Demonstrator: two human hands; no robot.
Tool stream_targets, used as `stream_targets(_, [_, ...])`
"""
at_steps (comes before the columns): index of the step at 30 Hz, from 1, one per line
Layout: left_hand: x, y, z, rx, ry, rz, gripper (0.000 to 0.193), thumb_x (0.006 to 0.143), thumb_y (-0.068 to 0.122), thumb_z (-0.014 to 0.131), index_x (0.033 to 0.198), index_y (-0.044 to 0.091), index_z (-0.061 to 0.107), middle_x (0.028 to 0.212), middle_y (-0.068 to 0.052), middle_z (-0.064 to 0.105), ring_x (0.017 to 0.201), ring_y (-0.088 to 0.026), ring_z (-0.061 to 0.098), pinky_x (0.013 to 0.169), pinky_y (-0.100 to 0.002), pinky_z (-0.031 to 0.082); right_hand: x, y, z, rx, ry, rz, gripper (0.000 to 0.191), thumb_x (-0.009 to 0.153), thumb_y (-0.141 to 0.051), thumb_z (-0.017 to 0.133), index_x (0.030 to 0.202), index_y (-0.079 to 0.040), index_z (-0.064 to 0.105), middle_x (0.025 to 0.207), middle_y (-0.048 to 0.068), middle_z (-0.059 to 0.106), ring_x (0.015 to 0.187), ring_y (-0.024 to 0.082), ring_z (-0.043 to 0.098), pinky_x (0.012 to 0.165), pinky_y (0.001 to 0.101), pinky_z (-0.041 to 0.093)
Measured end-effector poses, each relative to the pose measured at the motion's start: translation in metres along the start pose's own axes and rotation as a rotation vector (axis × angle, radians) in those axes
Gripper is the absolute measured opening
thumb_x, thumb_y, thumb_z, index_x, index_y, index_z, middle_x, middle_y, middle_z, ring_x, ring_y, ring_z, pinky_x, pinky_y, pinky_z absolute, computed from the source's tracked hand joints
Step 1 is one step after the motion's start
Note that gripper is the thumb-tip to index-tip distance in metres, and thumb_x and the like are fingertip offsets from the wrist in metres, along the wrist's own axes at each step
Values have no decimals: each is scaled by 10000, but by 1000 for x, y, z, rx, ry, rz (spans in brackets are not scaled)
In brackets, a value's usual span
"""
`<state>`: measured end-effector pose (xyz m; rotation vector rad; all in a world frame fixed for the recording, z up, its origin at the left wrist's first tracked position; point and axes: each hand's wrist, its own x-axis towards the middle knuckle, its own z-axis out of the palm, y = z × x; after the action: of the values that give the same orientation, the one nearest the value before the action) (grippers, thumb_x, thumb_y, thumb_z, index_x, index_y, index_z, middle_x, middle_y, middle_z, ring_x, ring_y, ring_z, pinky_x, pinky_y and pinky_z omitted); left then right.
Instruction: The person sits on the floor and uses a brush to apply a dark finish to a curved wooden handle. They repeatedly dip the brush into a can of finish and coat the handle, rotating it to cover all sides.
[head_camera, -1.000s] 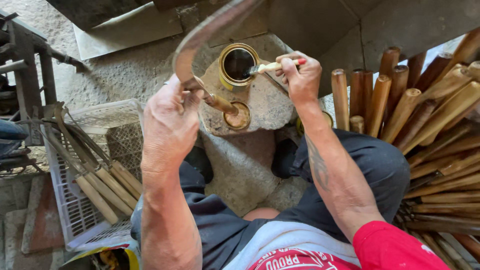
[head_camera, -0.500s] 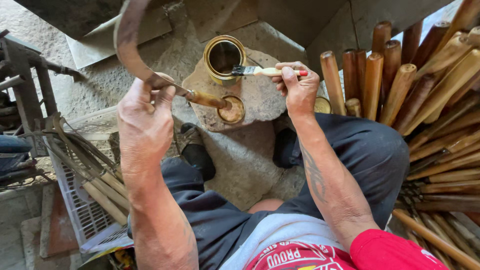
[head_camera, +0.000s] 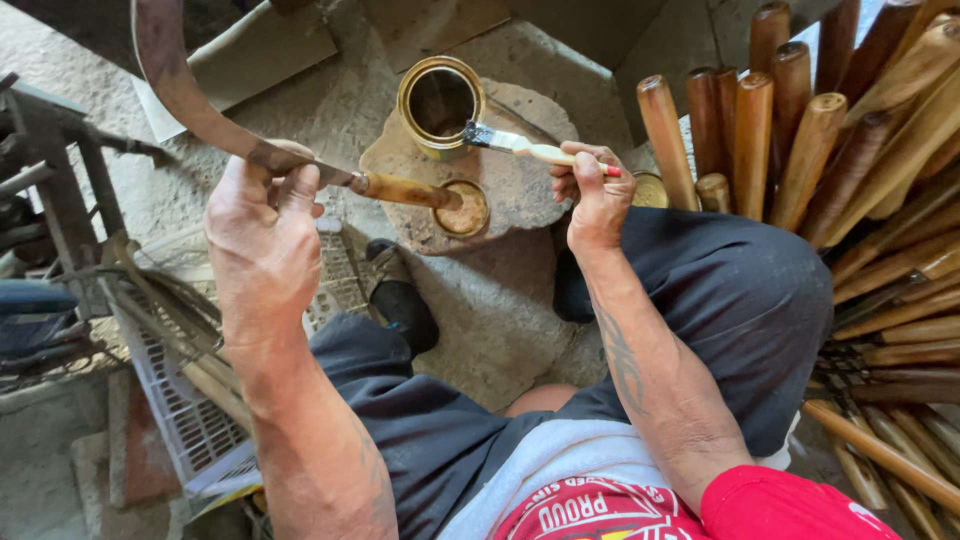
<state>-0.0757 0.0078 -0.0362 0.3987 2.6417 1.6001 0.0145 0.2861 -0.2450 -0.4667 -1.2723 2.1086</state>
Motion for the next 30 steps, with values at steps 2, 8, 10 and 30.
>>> stream_targets(2, [0, -1, 1, -87, -9, 3, 106, 1055, 6, 647, 1159, 21, 639, 996, -22, 680, 867, -101, 664, 753, -262, 562, -4, 2, -1, 6, 13, 13, 261, 1023, -215, 655, 1130, 20, 692, 851, 126, 722, 638, 139, 664, 575, 263, 551])
stream_targets(8, [3, -2, 2, -43, 8, 32, 103, 1060, -2, 652, 1161, 4, 635, 995, -45, 688, 861, -121, 682, 749, -274, 600, -8, 3, -3, 75, 33, 14, 262, 1024, -202, 652, 1147, 28, 677, 865, 131, 725, 667, 153, 675, 610, 283, 572])
stream_targets(10, [3, -1, 2, -21, 18, 19, 99, 1059, 6, 657, 1156, 0, 636, 990, -47, 689, 872, -122, 695, 749, -276, 613, -8, 2, -4, 87, 32, 26, 256, 1027, -196, 644, 1142, 30, 678, 868, 131, 725, 673, 153, 676, 616, 281, 573])
stream_targets(30, [5, -7, 7, -66, 21, -7, 97, 1066, 4, 643, 1162, 8, 634, 982, -42, 674, 894, -119, 694, 771, -280, 629, -27, -13, 36, 251, -159, 118, 224, 1048, -155, 623, 1093, 54, 690, 875, 153, 723, 737, 175, 695, 679, 292, 583])
